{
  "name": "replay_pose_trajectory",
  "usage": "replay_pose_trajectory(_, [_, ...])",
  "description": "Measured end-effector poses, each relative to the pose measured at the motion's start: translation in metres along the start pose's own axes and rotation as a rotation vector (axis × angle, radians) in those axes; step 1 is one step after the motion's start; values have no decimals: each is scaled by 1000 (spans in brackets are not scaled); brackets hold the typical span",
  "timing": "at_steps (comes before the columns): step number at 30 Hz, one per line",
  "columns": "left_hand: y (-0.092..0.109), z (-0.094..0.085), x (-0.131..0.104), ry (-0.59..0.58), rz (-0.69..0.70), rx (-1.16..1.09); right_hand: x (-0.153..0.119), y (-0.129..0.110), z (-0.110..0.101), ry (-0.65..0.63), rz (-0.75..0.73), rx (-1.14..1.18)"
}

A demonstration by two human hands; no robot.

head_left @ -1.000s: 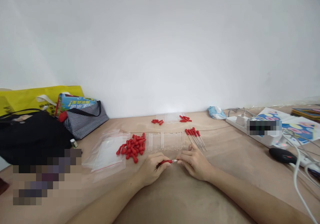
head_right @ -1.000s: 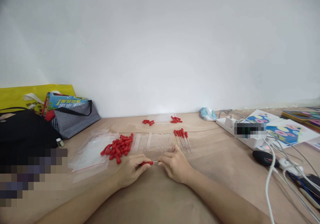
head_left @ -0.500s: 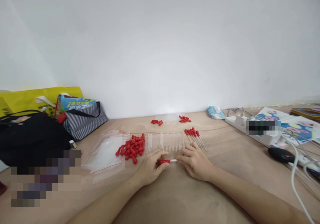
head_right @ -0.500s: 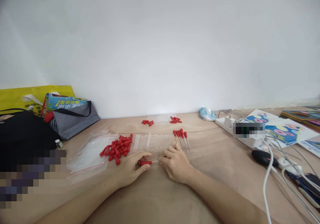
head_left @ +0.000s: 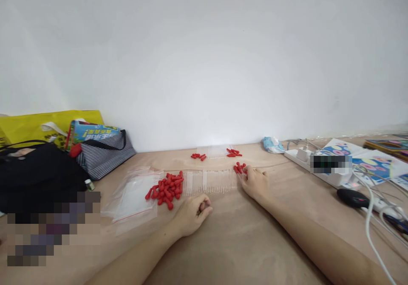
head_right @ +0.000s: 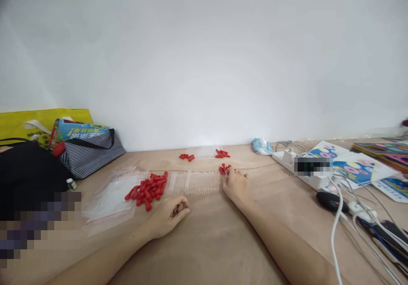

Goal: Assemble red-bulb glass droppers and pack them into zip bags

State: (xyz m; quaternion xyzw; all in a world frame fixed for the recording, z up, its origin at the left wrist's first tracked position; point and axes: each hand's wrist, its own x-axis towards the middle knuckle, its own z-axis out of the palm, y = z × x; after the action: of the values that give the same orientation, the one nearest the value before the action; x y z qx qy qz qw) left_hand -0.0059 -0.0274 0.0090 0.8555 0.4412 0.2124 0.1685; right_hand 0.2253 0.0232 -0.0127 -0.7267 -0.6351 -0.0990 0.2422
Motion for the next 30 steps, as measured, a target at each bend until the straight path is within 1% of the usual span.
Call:
replay_pose_trajectory(3, [1, 0, 0, -7, 4, -1, 1, -4, 2, -21, 20, -20])
replay_pose_trajectory(8, [2, 0, 0, -7, 0, 4, 0, -5, 4, -33, 1, -12])
replay_pose_trajectory(12, [2, -1, 0, 2, 9, 7, -2, -5, 1, -51, -44, -16])
replay_pose_trajectory(15, [2, -1, 0, 1, 18, 17, -1, -10, -4, -46, -65, -6])
replay_pose_trajectory(17, [2, -1, 0, -5, 20, 25, 3, -17, -6, -79, -47, -7])
replay_pose_trajectory(22, [3, -1, -1, -5, 19, 28, 16, -35, -6, -220, 1, -32])
replay_pose_trajectory(25, [3, -1, -1, -3, 18, 21, 22, -41, -3, -256, 23, -38])
replay_pose_trajectory(30, [3, -2, -1, 2, 16, 14, 26, -44, 0, -298, 61, -38])
